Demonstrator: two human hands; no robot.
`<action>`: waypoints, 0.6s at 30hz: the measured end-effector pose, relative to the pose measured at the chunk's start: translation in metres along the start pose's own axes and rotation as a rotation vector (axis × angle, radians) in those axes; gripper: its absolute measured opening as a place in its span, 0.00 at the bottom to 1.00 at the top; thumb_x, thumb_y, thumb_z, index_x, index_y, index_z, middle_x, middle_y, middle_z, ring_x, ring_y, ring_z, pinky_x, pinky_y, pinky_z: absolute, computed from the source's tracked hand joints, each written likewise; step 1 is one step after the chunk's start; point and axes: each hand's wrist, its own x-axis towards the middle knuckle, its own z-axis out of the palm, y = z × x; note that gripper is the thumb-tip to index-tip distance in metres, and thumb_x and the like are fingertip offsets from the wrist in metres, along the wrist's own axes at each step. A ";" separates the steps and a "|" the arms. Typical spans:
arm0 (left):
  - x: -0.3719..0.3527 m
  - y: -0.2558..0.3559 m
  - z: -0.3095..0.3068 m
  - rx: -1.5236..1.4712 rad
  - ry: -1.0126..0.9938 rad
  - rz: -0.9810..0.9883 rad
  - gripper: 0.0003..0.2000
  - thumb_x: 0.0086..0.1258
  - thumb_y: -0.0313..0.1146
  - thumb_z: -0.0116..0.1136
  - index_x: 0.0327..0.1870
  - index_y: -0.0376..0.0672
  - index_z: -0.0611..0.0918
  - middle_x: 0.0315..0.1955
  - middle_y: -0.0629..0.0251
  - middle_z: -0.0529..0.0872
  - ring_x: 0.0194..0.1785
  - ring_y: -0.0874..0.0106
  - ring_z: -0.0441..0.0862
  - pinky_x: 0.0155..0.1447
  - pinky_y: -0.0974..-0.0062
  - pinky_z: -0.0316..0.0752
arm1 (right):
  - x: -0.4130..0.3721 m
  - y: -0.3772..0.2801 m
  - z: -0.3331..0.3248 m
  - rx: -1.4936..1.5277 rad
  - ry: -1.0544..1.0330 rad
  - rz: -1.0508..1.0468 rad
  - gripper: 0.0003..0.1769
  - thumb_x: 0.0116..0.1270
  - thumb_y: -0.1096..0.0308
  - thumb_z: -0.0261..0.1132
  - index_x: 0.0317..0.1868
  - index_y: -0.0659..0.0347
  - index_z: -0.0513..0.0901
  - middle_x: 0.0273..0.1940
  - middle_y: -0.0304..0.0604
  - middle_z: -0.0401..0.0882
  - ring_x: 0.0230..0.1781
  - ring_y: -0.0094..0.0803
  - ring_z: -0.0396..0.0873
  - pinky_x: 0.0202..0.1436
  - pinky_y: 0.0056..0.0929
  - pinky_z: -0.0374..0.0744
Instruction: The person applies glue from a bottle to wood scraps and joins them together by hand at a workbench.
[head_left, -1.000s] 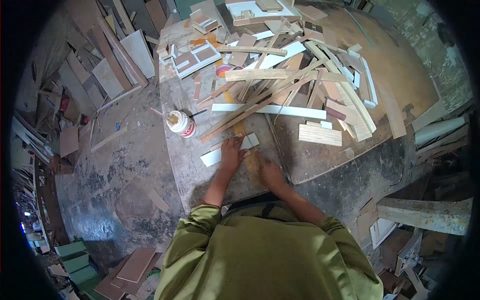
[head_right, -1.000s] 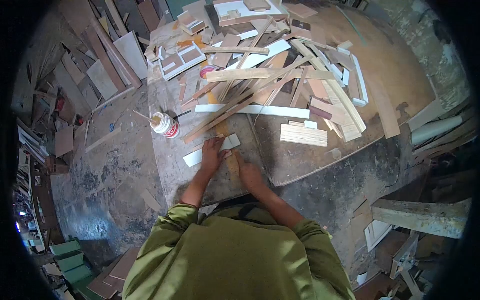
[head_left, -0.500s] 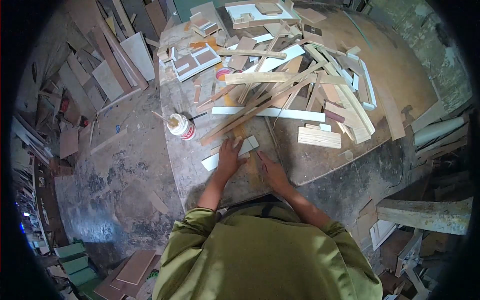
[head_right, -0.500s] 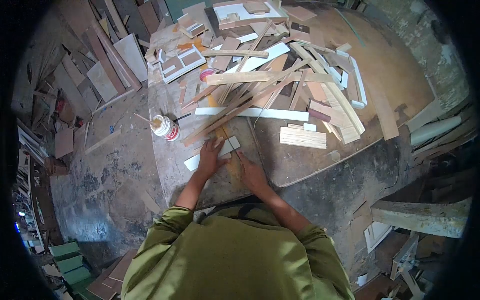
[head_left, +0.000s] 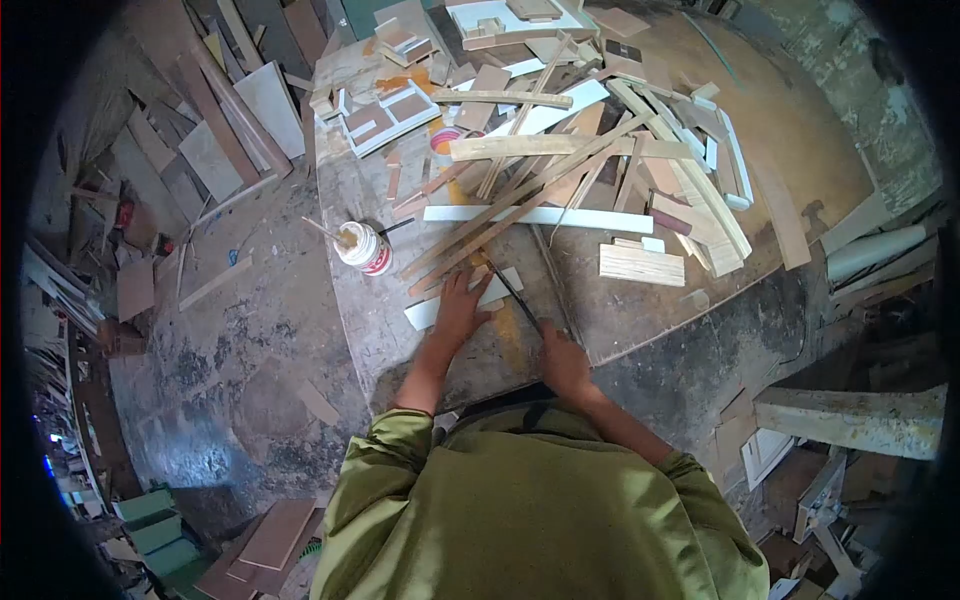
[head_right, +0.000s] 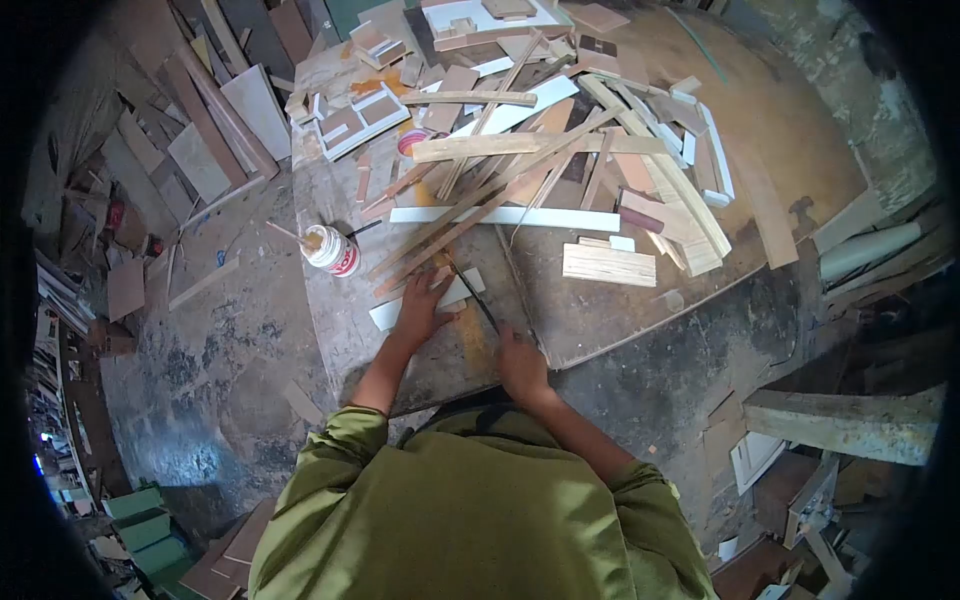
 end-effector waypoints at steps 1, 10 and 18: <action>0.000 0.000 0.002 0.002 0.005 -0.002 0.35 0.49 0.40 0.68 0.63 0.47 0.70 0.61 0.49 0.64 0.64 0.50 0.60 0.67 0.58 0.56 | -0.002 0.000 0.003 -0.048 0.046 -0.052 0.25 0.58 0.73 0.55 0.58 0.60 0.65 0.31 0.55 0.80 0.28 0.51 0.80 0.31 0.46 0.77; 0.002 -0.006 0.016 -0.083 0.147 0.000 0.28 0.52 0.40 0.66 0.56 0.41 0.76 0.50 0.54 0.72 0.57 0.55 0.66 0.62 0.61 0.63 | -0.010 -0.009 0.014 -0.191 0.056 0.001 0.31 0.57 0.74 0.55 0.64 0.57 0.64 0.30 0.50 0.80 0.24 0.45 0.81 0.26 0.42 0.79; 0.002 -0.006 0.014 -0.068 0.167 0.023 0.27 0.52 0.39 0.66 0.54 0.39 0.76 0.47 0.56 0.73 0.53 0.57 0.68 0.59 0.63 0.65 | -0.010 -0.013 0.023 -0.230 0.000 -0.035 0.32 0.57 0.69 0.58 0.64 0.59 0.63 0.27 0.48 0.79 0.24 0.43 0.80 0.26 0.39 0.78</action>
